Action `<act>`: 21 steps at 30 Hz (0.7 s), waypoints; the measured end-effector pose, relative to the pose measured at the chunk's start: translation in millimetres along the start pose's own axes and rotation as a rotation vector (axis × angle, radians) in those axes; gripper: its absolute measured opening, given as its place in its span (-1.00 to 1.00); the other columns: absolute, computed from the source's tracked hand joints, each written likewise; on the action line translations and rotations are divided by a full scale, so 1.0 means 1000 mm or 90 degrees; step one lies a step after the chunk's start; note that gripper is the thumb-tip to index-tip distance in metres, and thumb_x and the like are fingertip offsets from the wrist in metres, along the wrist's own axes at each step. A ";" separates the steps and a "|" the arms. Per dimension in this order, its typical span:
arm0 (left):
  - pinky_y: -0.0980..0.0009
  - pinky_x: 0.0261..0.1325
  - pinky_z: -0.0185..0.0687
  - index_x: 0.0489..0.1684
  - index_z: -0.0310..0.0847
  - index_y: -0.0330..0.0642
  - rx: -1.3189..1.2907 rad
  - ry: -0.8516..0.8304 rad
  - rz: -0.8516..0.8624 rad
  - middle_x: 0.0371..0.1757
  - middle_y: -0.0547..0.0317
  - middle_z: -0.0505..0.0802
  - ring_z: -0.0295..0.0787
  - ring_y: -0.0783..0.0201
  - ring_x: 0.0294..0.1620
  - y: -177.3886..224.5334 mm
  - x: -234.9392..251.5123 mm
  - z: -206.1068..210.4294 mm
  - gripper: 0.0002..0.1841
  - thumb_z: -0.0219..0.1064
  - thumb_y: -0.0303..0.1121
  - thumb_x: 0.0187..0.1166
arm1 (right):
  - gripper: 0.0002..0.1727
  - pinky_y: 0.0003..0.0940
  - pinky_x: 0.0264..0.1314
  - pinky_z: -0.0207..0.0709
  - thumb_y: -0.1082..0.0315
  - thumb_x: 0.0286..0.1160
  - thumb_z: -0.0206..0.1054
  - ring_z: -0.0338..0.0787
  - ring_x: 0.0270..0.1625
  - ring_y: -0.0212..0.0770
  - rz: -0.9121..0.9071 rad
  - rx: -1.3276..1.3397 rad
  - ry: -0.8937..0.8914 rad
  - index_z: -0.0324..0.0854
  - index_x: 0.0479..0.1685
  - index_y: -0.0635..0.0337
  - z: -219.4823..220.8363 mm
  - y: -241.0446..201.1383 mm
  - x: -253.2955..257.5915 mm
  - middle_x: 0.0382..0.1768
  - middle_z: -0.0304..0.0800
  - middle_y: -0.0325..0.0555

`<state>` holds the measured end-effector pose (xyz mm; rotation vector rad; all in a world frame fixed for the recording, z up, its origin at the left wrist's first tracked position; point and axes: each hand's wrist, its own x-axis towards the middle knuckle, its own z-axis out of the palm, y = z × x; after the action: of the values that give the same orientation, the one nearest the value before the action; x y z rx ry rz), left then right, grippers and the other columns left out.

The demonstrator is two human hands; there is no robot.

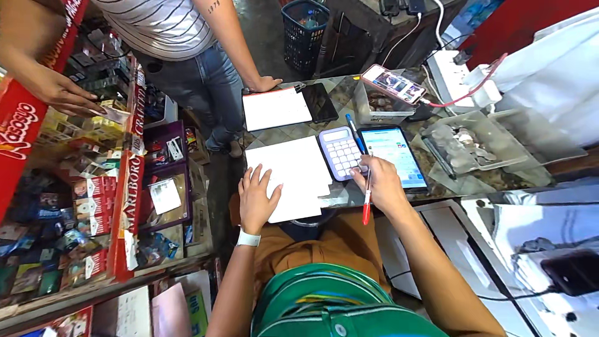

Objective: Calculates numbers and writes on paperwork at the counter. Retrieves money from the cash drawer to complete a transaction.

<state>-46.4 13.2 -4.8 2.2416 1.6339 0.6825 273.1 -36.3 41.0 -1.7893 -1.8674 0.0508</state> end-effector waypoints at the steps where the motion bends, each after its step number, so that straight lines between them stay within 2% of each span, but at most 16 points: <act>1: -0.35 0.67 0.10 0.49 0.66 0.02 0.001 0.001 0.001 0.70 0.02 0.54 0.21 -0.24 0.79 0.000 0.000 0.000 -0.40 0.18 0.18 0.62 | -0.56 0.27 0.54 0.41 0.17 0.65 0.29 0.75 0.32 0.36 0.015 0.010 -0.002 0.63 0.11 0.47 -0.001 -0.001 -0.002 0.22 0.76 0.38; 3: -0.34 0.67 0.09 0.51 0.65 0.02 0.004 -0.008 -0.002 0.71 0.02 0.52 0.19 -0.24 0.80 0.000 0.000 -0.001 -0.37 0.20 0.21 0.59 | -0.63 0.26 0.51 0.45 0.34 0.68 0.23 0.76 0.30 0.37 0.031 0.038 0.015 0.60 0.22 0.51 -0.003 -0.015 0.001 0.20 0.77 0.37; 4: -0.34 0.68 0.07 0.52 0.64 0.02 0.005 -0.014 -0.005 0.72 0.02 0.51 0.17 -0.24 0.81 0.000 0.000 -0.002 -0.35 0.20 0.23 0.57 | -0.65 0.25 0.46 0.50 0.44 0.65 0.18 0.80 0.22 0.35 0.027 0.059 0.039 0.59 0.26 0.52 -0.003 -0.025 0.004 0.12 0.80 0.36; 6: -0.33 0.70 0.05 0.52 0.63 0.03 0.006 -0.020 -0.008 0.73 0.03 0.49 0.15 -0.23 0.81 0.000 0.000 -0.002 -0.34 0.20 0.24 0.57 | -0.66 0.18 0.21 0.61 0.53 0.54 0.12 0.83 -0.05 0.23 -0.003 0.125 0.087 0.64 0.19 0.51 0.004 -0.047 0.011 -0.15 0.83 0.28; 8: -0.34 0.69 0.06 0.52 0.64 0.02 0.004 -0.020 -0.007 0.73 0.01 0.49 0.17 -0.25 0.81 0.000 -0.001 -0.002 -0.34 0.21 0.23 0.57 | -0.68 -0.04 0.01 0.69 0.52 0.56 0.11 0.82 -0.18 0.02 -0.037 0.220 0.038 0.67 0.13 0.46 0.017 -0.068 0.019 -0.23 0.82 0.17; 10: -0.34 0.70 0.05 0.53 0.62 0.02 0.003 -0.022 -0.010 0.74 0.02 0.49 0.16 -0.24 0.81 0.001 -0.001 -0.002 -0.34 0.20 0.23 0.57 | -0.66 -0.15 0.00 0.66 0.47 0.65 0.10 0.78 -0.17 -0.06 -0.025 0.320 -0.072 0.71 0.18 0.42 0.039 -0.079 0.029 -0.19 0.80 0.18; 12: -0.32 0.71 0.05 0.53 0.63 0.03 0.004 -0.023 -0.010 0.73 0.01 0.50 0.17 -0.23 0.81 0.001 0.000 -0.003 -0.34 0.20 0.24 0.58 | -0.65 -0.24 0.03 0.62 0.45 0.69 0.07 0.74 -0.13 -0.15 0.048 0.406 -0.113 0.75 0.17 0.36 0.059 -0.086 0.045 -0.13 0.79 0.13; 15: -0.32 0.71 0.03 0.53 0.63 0.04 -0.001 -0.027 -0.013 0.73 0.02 0.50 0.17 -0.22 0.81 0.002 0.000 -0.003 -0.34 0.21 0.23 0.57 | -0.64 -0.40 -0.27 0.48 0.38 0.80 -0.01 0.58 -0.42 -0.34 0.220 0.542 -0.125 0.71 0.18 0.30 0.075 -0.099 0.079 -0.37 0.71 -0.10; 16: -0.33 0.72 0.04 0.52 0.63 0.03 -0.003 -0.024 -0.011 0.73 0.02 0.51 0.18 -0.22 0.81 0.002 0.000 -0.003 -0.35 0.22 0.23 0.57 | -0.67 -0.39 -0.33 0.49 0.37 0.81 -0.01 0.57 -0.48 -0.34 0.236 0.560 -0.140 0.63 0.20 0.30 0.080 -0.101 0.089 -0.40 0.71 -0.10; 18: -0.32 0.72 0.04 0.52 0.64 0.04 -0.002 -0.019 -0.009 0.72 0.03 0.51 0.19 -0.22 0.80 0.001 0.001 -0.002 -0.35 0.22 0.22 0.57 | -0.77 -0.37 -0.38 0.54 0.36 0.80 0.04 0.64 -0.52 -0.32 0.220 0.541 -0.150 0.53 0.14 0.28 0.091 -0.102 0.102 -0.42 0.77 -0.09; 21: -0.32 0.72 0.03 0.52 0.63 0.03 0.002 -0.021 -0.007 0.72 0.02 0.51 0.19 -0.22 0.80 0.002 0.001 -0.003 -0.35 0.21 0.22 0.58 | -0.77 -0.29 -0.31 0.57 0.33 0.73 0.24 0.66 -0.48 -0.26 0.144 0.455 -0.073 0.68 -0.04 0.35 0.108 -0.096 0.107 -0.45 0.76 -0.03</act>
<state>-46.2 13.4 -1.0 2.2318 1.6324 0.6373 145.0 89.1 24.8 -1.4822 -1.4378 0.8113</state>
